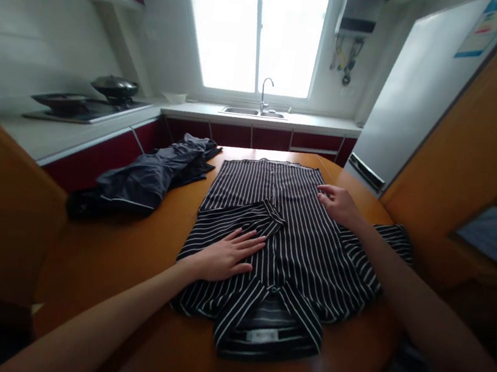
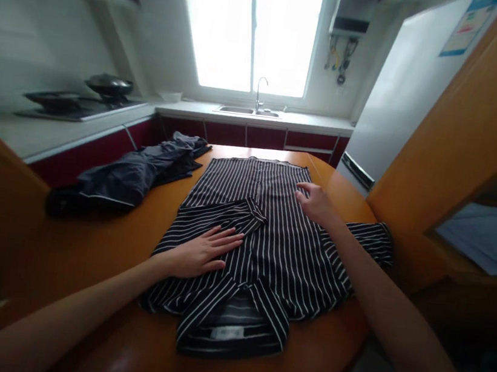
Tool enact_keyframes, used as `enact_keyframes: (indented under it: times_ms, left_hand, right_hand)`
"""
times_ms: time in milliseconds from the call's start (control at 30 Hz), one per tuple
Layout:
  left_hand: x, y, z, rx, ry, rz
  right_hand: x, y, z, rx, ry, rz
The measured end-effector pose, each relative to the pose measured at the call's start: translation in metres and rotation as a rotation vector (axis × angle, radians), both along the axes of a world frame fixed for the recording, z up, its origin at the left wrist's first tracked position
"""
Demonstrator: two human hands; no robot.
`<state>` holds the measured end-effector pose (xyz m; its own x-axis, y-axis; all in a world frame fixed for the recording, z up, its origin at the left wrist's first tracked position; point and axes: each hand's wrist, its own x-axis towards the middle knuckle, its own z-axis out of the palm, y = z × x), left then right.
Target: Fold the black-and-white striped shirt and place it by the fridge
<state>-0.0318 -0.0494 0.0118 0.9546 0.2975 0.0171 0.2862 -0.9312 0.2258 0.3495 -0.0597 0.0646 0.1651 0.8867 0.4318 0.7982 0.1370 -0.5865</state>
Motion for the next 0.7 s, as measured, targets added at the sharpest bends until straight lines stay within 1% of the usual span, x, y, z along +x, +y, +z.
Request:
enact_keyframes:
  times_ms: [100,167,233,333,433,500,567,667,700]
  left_hand:
    - [0.0,0.003,-0.002,0.038,-0.002,0.004]
    - [0.001,0.005,-0.003,0.061,-0.026,-0.002]
    - [0.001,0.006,-0.004,0.078,-0.053,-0.008]
    - [0.002,0.009,-0.006,0.076,-0.067,-0.003]
    - [0.002,0.011,-0.008,0.052,-0.054,0.011]
    - [0.003,0.012,-0.009,0.044,-0.047,0.012]
    - [0.003,0.013,-0.009,0.046,-0.047,0.012]
    - [0.003,0.014,-0.009,0.06,-0.058,0.01]
    - [0.003,0.014,-0.009,0.067,-0.062,0.009]
  right_hand:
    - [0.063,-0.042,-0.001,-0.016,0.076,-0.206]
    - [0.1,-0.074,-0.01,-0.02,0.127,-0.358]
    - [0.128,-0.106,-0.024,-0.024,0.167,-0.493]
    - [0.153,-0.152,-0.051,-0.052,0.129,-0.715]
    - [0.164,-0.187,-0.082,-0.149,0.022,-0.895]
    - [0.167,-0.199,-0.1,-0.205,0.017,-0.942]
    - [0.169,-0.201,-0.116,-0.204,0.075,-0.928]
    - [0.169,-0.193,-0.13,-0.133,0.142,-0.844]
    - [0.168,-0.189,-0.132,-0.112,0.121,-0.787]
